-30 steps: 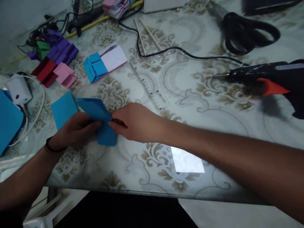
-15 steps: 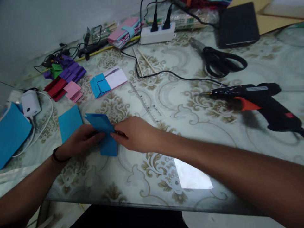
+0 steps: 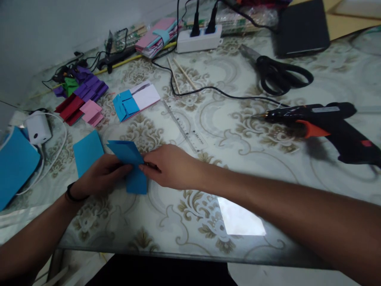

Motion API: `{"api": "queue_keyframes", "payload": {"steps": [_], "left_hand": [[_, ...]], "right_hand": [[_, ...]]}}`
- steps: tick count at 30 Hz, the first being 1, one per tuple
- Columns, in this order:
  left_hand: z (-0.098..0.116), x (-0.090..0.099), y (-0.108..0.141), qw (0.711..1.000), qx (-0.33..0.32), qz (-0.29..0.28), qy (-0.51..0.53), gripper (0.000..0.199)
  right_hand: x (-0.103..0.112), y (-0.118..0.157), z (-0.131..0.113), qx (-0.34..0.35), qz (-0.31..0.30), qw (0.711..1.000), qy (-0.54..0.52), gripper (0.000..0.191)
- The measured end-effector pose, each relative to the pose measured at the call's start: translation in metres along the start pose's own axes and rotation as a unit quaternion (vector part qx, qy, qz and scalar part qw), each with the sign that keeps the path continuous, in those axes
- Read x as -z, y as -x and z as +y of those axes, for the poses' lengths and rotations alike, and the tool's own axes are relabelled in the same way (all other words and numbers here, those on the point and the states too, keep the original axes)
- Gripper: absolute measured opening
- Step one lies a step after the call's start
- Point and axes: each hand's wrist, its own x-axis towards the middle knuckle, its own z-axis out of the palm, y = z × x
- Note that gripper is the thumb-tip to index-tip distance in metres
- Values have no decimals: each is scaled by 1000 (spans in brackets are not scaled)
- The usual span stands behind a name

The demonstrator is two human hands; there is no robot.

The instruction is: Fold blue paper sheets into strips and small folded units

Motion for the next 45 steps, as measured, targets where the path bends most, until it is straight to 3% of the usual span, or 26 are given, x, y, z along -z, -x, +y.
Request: {"api": "queue_keyframes", "payload": {"steps": [14,45], "left_hand": [[0,1,0,1000,-15,5,-1,23],[0,1,-1,1000,17,-12,7,29]], "right_hand": [[1,0,-2,-10,-7,1000,3,35],[0,-1,-2,-19,-10,1000,6,35]]}}
